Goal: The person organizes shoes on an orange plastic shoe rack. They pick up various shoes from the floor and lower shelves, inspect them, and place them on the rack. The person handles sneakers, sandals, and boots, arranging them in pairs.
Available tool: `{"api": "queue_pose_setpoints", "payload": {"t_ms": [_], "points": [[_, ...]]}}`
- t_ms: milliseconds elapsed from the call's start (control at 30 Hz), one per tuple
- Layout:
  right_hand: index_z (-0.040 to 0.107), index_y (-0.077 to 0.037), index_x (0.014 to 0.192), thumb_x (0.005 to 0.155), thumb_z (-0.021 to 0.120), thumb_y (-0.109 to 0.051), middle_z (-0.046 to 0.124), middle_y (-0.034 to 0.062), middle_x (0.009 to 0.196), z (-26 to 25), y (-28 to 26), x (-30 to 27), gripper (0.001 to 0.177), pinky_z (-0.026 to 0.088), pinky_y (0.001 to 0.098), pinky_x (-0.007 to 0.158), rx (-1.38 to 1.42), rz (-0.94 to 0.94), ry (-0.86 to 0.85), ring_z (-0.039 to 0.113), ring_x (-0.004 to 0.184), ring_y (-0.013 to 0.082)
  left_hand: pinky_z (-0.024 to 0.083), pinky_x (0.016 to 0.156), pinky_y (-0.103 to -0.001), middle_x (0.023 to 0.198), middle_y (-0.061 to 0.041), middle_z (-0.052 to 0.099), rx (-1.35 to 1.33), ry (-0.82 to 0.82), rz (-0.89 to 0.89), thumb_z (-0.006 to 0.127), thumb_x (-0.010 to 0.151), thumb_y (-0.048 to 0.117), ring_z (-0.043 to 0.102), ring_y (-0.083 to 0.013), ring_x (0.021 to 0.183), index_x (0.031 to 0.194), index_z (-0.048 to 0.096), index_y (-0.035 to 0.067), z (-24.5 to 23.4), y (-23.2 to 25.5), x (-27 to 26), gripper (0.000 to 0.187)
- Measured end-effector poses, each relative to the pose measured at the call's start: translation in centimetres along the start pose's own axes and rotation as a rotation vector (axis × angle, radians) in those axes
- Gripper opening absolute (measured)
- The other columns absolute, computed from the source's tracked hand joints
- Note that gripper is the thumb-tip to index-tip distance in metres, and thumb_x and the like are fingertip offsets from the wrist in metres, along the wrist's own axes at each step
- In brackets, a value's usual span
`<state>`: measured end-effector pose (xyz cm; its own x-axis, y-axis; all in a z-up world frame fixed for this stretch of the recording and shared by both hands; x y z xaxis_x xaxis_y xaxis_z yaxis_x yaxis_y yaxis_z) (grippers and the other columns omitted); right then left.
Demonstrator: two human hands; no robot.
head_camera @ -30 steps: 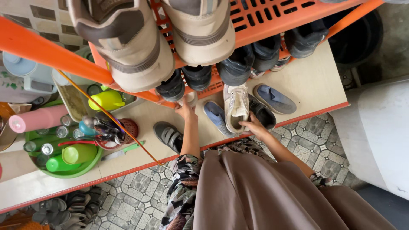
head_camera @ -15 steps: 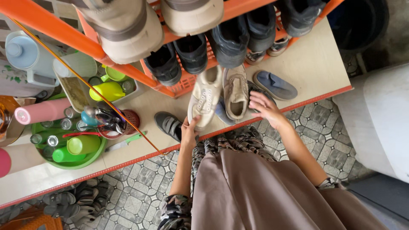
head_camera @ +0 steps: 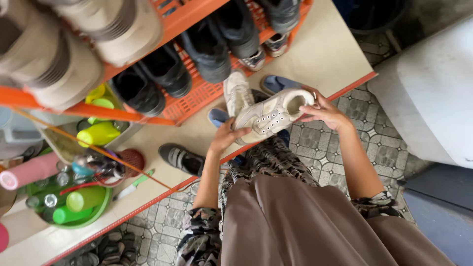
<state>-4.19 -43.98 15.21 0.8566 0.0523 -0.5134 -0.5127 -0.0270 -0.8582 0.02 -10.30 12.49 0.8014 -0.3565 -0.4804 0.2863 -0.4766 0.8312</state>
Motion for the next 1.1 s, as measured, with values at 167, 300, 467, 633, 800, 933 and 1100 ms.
{"api": "queue_pose_setpoints", "payload": {"t_ms": [167, 300, 467, 633, 800, 933, 1100], "points": [[0.048, -0.016, 0.152, 0.090, 0.064, -0.020, 0.060, 0.0191, 0.138, -6.8, 5.7, 0.5, 0.063, 0.060, 0.0429, 0.086, -0.058, 0.025, 0.226, 0.067, 0.115, 0.0335, 0.045, 0.107, -0.042, 0.133, -0.026, 0.063, 0.451, -0.108, 0.162, 0.086, 0.071, 0.060, 0.061, -0.0364, 0.123, 0.144, 0.052, -0.002, 4.0, 9.2, 6.8, 0.102], [0.055, -0.004, 0.151, 0.096, 0.046, -0.002, 0.062, 0.0253, 0.139, -12.3, 10.8, 2.4, 0.056, 0.062, 0.0449, 0.092, 0.184, -0.030, 0.456, 0.069, 0.116, 0.0379, 0.048, 0.099, -0.045, 0.134, -0.024, 0.058, 0.481, 0.064, 0.301, 0.082, 0.064, 0.059, 0.060, -0.0405, 0.121, 0.150, 0.047, 0.007, 8.6, 16.2, 9.5, 0.106], [0.036, 0.001, 0.150, 0.099, 0.033, 0.000, 0.054, 0.0253, 0.139, -16.5, 15.4, 6.2, 0.051, 0.059, 0.0504, 0.086, 0.592, 0.101, 0.568, 0.069, 0.112, 0.0439, 0.043, 0.105, -0.045, 0.136, -0.024, 0.058, 0.272, 0.340, 0.569, 0.083, 0.085, 0.043, 0.054, -0.0425, 0.127, 0.140, 0.056, 0.002, 9.5, 15.5, 9.6, 0.074], [0.041, -0.002, 0.146, 0.105, 0.038, -0.010, 0.055, 0.0207, 0.141, -18.2, 14.9, 12.6, 0.042, 0.062, 0.0523, 0.086, 0.771, 0.128, 0.501, 0.070, 0.115, 0.0402, 0.050, 0.099, -0.041, 0.123, -0.016, 0.068, 0.148, 0.541, 0.323, 0.076, 0.090, 0.021, 0.065, -0.0363, 0.115, 0.125, 0.068, 0.006, 5.9, 8.3, 6.2, 0.039], [0.031, -0.017, 0.149, 0.103, 0.057, -0.033, 0.048, 0.0188, 0.141, -15.3, 14.6, 15.7, 0.055, 0.063, 0.0551, 0.088, 0.736, 0.344, 0.556, 0.063, 0.112, 0.0411, 0.055, 0.090, -0.039, 0.122, -0.015, 0.067, -0.013, 0.665, 0.238, 0.071, 0.093, 0.016, 0.068, -0.0317, 0.105, 0.126, 0.068, 0.009, 4.8, 4.1, 1.8, 0.033], [0.004, -0.027, 0.156, 0.092, 0.065, -0.029, 0.043, 0.0134, 0.150, -8.9, 11.8, 14.1, 0.088, 0.057, 0.0543, 0.099, 0.538, 0.243, 0.530, 0.058, 0.122, 0.0352, 0.051, 0.099, -0.044, 0.124, -0.016, 0.066, -0.272, 0.843, 0.228, 0.069, 0.099, 0.013, 0.065, -0.0316, 0.116, 0.128, 0.068, 0.009, 4.1, 0.1, -0.3, 0.030], [0.028, -0.017, 0.163, 0.091, 0.076, -0.033, 0.034, 0.0128, 0.169, 6.7, 7.5, 10.1, 0.088, 0.049, 0.0493, 0.113, -0.167, -0.178, 0.002, 0.049, 0.140, 0.0342, 0.053, 0.096, -0.048, 0.121, -0.010, 0.066, 0.069, 1.035, -0.048, 0.073, 0.094, 0.022, 0.062, -0.0322, 0.116, 0.124, 0.069, 0.014, 1.1, -5.7, -4.5, 0.031]]}}
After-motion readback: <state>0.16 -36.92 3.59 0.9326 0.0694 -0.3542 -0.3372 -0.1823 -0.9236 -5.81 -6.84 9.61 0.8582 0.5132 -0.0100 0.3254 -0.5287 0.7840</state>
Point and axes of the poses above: each hand's wrist, its own x-axis towards the middle knuckle, its own z-axis out of the palm, y = z × x, the point moved 6 cm from there along x, towards the middle knuckle
